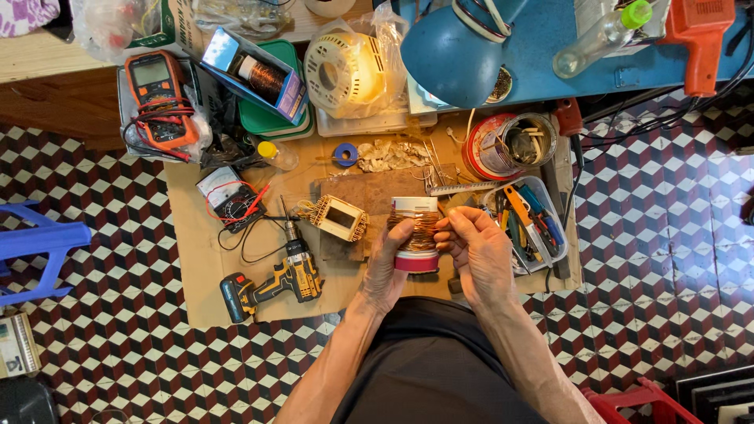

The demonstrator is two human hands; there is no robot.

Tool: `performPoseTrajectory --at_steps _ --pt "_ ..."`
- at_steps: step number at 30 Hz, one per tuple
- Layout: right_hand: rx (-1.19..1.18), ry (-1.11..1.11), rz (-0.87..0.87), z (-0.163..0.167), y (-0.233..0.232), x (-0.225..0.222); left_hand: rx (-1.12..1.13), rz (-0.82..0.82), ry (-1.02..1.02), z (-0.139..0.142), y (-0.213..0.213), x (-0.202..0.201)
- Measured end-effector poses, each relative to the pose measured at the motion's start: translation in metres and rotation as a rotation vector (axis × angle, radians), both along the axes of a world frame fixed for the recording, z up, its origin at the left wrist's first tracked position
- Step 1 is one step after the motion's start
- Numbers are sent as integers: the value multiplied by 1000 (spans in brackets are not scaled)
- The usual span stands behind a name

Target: The person winds copper wire from a spool onto a rectangular wooden frame, then transfers the wound coil to a larger wooden core. The person uses both hands to guide and align the wire, occasionally adjusting the coil on the core.

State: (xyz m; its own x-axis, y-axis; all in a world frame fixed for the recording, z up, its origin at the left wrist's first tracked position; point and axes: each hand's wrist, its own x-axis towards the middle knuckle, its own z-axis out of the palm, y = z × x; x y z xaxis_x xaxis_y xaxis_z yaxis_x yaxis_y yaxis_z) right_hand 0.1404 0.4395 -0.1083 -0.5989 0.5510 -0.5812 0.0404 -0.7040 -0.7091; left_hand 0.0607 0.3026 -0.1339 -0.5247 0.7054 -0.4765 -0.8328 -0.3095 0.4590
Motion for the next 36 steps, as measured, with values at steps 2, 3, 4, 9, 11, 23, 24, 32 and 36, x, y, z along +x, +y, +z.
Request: performPoseTrajectory --at_steps 2,3,4,9,11,23,24,32,36 --pt "33 -21 9 3 -1 -1 -10 -5 8 1 -1 -1" --pt "66 -47 17 4 -1 0 -15 -8 13 2 -2 -2" --pt "100 -75 24 5 -1 1 -25 -2 48 3 -2 -3" --pt "-10 -25 18 6 1 6 -80 8 211 5 -6 -8" --pt "-59 -19 17 4 3 6 -71 23 210 5 -7 -10" --pt "437 -341 281 30 -2 -10 -118 9 208 -3 -8 -9" --pt "483 -356 315 32 -2 -12 -110 13 211 -4 -8 -9" --pt "828 -521 472 42 -10 -18 -99 59 192 -8 -10 -12" --pt "820 -515 489 43 -10 -18 -98 91 181 -8 -10 -14"
